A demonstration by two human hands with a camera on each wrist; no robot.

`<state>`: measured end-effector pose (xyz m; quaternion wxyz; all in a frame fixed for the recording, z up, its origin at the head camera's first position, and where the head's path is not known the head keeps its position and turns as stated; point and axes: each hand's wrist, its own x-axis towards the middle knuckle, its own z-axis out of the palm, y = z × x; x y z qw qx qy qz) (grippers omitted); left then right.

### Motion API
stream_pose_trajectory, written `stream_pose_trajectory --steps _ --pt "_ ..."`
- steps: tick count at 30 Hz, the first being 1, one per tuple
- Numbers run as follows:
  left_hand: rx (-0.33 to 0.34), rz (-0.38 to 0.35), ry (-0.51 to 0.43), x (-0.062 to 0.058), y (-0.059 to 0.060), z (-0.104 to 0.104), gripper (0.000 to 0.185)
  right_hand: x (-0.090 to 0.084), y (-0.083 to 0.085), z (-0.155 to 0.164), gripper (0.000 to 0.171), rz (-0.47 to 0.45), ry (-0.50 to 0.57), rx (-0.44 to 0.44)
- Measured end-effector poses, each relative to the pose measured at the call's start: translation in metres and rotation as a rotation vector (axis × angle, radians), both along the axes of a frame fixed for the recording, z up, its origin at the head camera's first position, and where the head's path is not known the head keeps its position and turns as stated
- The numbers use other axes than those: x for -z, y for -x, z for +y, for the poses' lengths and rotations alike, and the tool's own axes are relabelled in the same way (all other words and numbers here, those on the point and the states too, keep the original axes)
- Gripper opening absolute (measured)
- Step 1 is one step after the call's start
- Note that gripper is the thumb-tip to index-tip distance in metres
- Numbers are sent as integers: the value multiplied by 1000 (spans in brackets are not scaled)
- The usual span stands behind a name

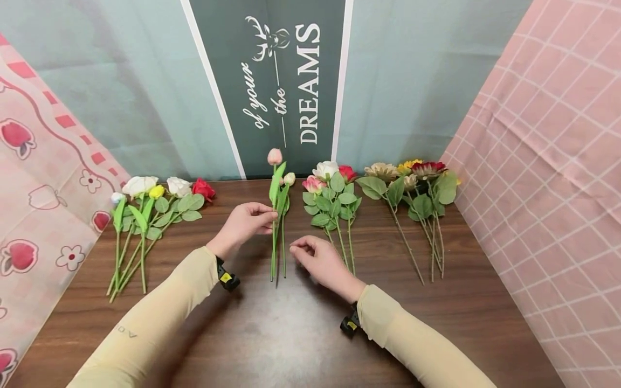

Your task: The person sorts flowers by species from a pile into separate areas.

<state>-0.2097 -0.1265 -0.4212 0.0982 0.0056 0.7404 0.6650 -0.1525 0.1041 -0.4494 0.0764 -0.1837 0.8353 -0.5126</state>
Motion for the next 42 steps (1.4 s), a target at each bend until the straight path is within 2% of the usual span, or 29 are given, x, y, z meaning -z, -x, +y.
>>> stream_pose_trajectory --steps 4,9,14,17,20,25,27,33,36,39,42 --pt "-40 -99 11 13 11 -19 29 -6 7 9 25 122 -119 53" --pt "-54 -211 19 27 24 -28 33 -8 9 14 27 138 -129 44" --pt "-46 -243 23 36 27 -27 27 -3 8 13 27 137 -127 35" --pt "-8 -235 52 39 27 -24 26 -1 7 12 26 138 -138 38" --pt "32 -196 141 38 25 -22 23 1 7 12 26 139 -151 40" --pt "67 -90 376 34 25 -20 19 2 5 10 24 146 -181 29" --pt "77 -63 438 33 24 -21 19 2 4 9 23 151 -189 27" --pt "115 -9 478 32 19 -27 21 2 4 8 21 168 -213 22" --pt "110 42 516 33 16 -39 23 2 5 6 21 184 -235 4" --pt "78 149 634 31 11 -59 24 1 9 3 23 212 -272 -29" --pt "14 253 765 26 7 -86 25 0 16 -3 25 238 -315 -70"
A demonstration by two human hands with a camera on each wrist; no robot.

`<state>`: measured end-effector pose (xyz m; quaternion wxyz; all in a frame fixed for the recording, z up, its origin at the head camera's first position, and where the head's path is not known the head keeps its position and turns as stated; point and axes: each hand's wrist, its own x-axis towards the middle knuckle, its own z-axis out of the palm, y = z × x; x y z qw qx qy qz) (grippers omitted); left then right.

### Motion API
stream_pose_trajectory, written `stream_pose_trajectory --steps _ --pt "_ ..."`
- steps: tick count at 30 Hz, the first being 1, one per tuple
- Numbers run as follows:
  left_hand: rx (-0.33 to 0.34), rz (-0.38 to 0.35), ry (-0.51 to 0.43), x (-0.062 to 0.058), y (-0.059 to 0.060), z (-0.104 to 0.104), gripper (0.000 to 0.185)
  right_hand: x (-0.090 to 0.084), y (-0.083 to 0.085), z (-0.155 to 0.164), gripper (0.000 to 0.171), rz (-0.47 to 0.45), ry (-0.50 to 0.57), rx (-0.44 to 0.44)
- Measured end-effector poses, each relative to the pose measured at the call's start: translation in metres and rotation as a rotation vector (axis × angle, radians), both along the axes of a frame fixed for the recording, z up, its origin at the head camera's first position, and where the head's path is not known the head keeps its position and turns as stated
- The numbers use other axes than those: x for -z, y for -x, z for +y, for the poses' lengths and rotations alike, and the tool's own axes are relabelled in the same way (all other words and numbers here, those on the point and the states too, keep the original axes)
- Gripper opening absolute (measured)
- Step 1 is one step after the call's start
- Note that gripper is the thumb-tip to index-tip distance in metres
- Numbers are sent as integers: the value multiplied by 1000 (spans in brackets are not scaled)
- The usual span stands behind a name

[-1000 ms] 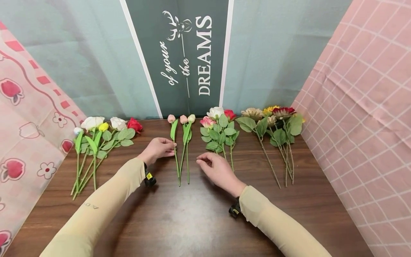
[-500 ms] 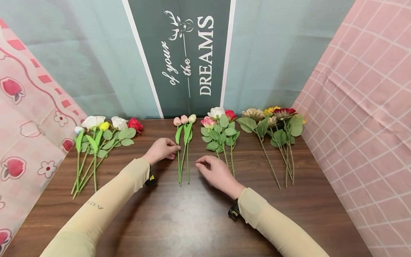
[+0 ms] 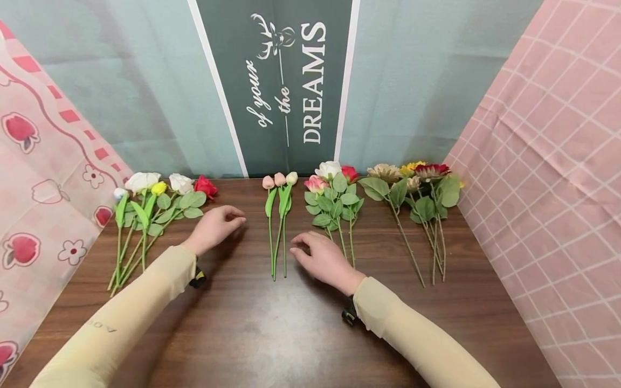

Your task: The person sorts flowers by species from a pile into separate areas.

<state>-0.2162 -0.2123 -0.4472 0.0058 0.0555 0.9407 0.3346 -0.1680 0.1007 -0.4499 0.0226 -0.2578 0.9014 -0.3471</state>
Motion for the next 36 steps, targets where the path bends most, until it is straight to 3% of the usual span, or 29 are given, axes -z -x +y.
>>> stream_pose_trajectory --steps 3,10,14,17,23,27,36 --pt "-48 61 74 -8 -8 -34 28 -2 6 -11 29 18 -50 -41" --pt "-196 65 191 -23 -31 -130 33 -9 10 -51 33 69 -169 -157" --pt "-292 3 237 -21 -43 -176 33 -8 4 -80 35 130 -256 -249" --pt "-310 -102 176 -20 -48 -198 37 -9 -3 -103 36 200 -320 -325" --pt "-281 -313 -28 -25 -48 -212 42 -21 -17 -149 42 298 -417 -430" --pt "-286 -417 -56 -29 -44 -209 38 -30 -24 -170 44 314 -437 -465" --pt "-306 -473 -87 -28 -37 -200 32 -27 -31 -177 43 323 -453 -482"
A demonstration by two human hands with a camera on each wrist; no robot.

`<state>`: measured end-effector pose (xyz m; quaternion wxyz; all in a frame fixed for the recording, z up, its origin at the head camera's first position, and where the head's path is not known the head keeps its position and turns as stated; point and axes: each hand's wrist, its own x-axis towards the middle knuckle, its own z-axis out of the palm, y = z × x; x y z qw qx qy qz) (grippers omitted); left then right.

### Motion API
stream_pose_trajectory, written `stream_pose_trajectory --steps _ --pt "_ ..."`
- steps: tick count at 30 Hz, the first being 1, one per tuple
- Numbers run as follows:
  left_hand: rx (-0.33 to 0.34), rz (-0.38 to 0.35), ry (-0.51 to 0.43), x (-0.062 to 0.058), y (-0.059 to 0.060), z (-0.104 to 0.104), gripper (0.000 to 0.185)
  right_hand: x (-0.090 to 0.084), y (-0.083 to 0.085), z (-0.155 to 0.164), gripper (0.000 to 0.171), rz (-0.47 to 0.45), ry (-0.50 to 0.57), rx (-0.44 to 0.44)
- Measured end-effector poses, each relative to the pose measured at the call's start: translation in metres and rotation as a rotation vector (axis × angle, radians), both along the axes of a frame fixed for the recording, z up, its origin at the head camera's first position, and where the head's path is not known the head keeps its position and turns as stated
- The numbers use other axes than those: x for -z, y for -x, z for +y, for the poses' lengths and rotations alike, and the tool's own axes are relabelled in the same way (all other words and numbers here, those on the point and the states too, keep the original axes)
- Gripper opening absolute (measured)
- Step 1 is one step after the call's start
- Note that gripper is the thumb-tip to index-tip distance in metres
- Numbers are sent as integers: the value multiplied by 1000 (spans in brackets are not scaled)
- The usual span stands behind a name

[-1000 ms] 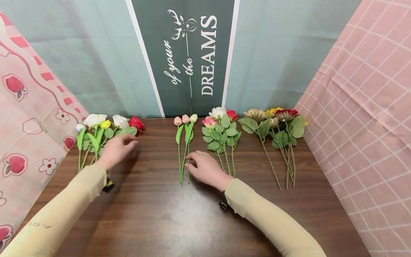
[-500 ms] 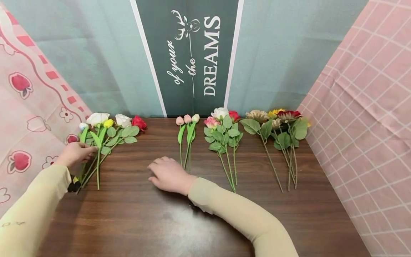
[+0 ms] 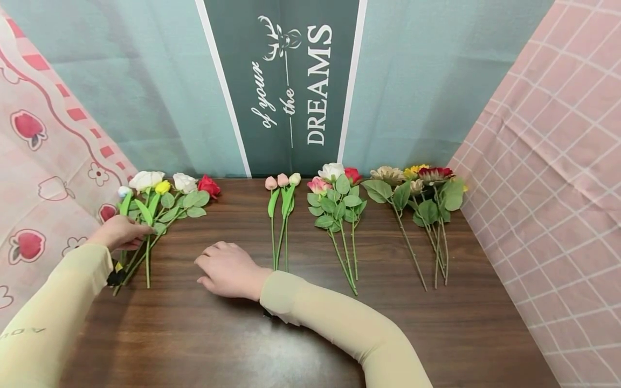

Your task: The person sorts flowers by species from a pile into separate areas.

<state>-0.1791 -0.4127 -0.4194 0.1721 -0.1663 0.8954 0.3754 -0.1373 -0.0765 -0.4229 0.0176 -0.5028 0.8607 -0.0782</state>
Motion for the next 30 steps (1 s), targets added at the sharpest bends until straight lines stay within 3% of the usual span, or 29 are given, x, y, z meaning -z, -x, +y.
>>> stream_pose_trajectory --steps 10,19,24,30 --pt "-16 56 -57 -11 -7 1 27 9 10 20 40 -23 52 40" --pt "0 135 -96 -28 -11 7 52 15 22 52 38 -53 90 90" --pt "-11 165 -237 -29 -6 41 52 13 26 72 36 -96 153 123" --pt "-7 215 -441 -15 2 108 50 12 26 101 34 -196 256 231"
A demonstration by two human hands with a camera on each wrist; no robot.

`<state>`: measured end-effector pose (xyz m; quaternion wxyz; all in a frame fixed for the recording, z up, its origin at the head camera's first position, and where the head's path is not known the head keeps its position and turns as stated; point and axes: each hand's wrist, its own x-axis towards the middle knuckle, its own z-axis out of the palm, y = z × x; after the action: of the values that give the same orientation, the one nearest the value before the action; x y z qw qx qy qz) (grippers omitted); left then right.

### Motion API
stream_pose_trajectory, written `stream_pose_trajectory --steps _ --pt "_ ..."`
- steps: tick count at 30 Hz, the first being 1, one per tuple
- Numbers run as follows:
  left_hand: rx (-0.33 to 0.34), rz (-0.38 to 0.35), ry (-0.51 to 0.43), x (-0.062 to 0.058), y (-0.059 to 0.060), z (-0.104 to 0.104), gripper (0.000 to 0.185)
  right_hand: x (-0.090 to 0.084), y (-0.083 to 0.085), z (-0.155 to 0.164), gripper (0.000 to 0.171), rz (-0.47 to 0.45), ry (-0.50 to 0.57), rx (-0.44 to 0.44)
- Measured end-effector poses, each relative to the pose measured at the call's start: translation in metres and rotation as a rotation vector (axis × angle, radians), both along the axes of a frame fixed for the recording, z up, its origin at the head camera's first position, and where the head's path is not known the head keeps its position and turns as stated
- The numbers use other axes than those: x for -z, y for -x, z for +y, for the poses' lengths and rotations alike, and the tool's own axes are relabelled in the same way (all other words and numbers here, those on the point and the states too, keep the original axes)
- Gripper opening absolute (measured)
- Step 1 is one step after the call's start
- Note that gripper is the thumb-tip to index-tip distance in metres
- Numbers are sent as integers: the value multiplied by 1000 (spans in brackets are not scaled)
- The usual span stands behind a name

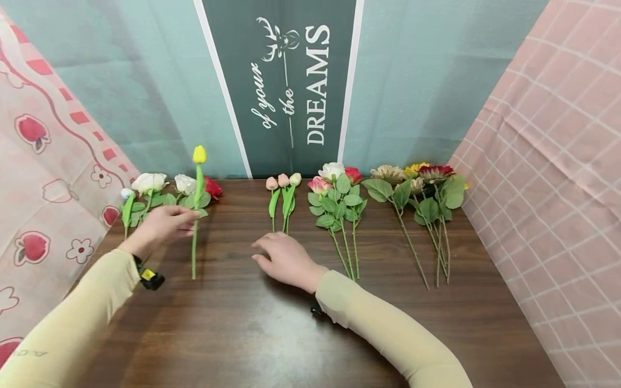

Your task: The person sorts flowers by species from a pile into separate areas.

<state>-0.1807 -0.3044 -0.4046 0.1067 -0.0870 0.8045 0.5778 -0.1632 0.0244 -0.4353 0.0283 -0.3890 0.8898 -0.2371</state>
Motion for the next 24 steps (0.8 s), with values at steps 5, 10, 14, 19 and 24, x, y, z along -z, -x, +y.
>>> stream_pose_trajectory --steps 5,10,14,19,24 --pt "19 53 -156 12 6 65 40 3 -3 24 28 -143 166 121" --pt "40 111 -271 15 14 125 36 8 -10 46 29 -364 348 203" --pt "66 164 -338 12 19 162 36 12 -15 59 33 -519 454 212" --pt "122 206 -363 8 19 195 30 15 -20 68 33 -600 566 229" --pt "156 222 -363 6 19 213 29 21 -22 73 29 -680 680 262"
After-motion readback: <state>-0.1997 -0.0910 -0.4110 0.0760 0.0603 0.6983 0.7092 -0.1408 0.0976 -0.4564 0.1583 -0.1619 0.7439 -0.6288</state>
